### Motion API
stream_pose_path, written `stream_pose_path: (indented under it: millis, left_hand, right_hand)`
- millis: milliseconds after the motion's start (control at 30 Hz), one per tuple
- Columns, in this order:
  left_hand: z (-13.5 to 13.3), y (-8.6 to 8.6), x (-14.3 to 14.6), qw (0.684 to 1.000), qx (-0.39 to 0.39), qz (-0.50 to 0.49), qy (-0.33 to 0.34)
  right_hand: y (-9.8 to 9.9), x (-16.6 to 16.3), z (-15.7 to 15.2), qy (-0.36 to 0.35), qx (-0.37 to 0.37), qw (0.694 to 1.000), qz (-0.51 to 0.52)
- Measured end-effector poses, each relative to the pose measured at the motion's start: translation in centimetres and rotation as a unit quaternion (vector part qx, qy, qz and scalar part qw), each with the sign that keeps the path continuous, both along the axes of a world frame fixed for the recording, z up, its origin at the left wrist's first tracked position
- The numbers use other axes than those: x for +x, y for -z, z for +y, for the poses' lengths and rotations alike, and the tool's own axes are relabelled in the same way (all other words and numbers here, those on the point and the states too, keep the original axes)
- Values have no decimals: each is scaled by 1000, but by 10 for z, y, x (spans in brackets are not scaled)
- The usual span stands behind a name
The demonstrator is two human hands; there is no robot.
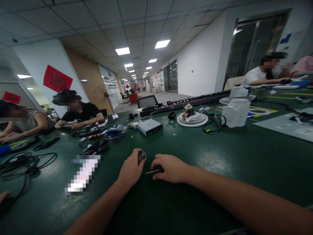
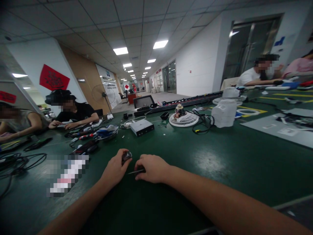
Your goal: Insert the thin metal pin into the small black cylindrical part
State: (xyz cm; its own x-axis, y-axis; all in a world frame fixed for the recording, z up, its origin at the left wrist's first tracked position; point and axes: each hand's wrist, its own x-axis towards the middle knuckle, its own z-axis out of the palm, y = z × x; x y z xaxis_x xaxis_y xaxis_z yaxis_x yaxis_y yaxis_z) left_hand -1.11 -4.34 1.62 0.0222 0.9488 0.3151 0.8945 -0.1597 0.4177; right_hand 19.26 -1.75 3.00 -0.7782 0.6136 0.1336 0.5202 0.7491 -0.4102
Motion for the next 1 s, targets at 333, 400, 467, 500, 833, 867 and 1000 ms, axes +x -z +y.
stream_pose_path:
  millis: [333,400,467,500,833,867,1000]
  left_hand:
    - [-6,-8,1,996,5,-37,81]
    - [-9,-9,3,991,-21,-28,133]
    - [-11,-9,4,986,-43,-14,162]
    - [-11,-8,5,985,-48,-9,166]
    - [-11,-6,2,983,-39,1,177]
    - [-12,-6,2,982,-41,5,185]
    - [-13,-7,2,978,-44,20,203]
  right_hand:
    - [-8,5,9,63,16,990,122]
    - [-10,6,10,74,15,986,149]
    - [-10,6,10,73,21,985,155]
    - [-10,6,10,67,26,986,153]
    - [-12,4,7,77,12,984,162]
    - [-12,4,7,76,23,984,160]
    - [-12,5,7,87,23,984,154]
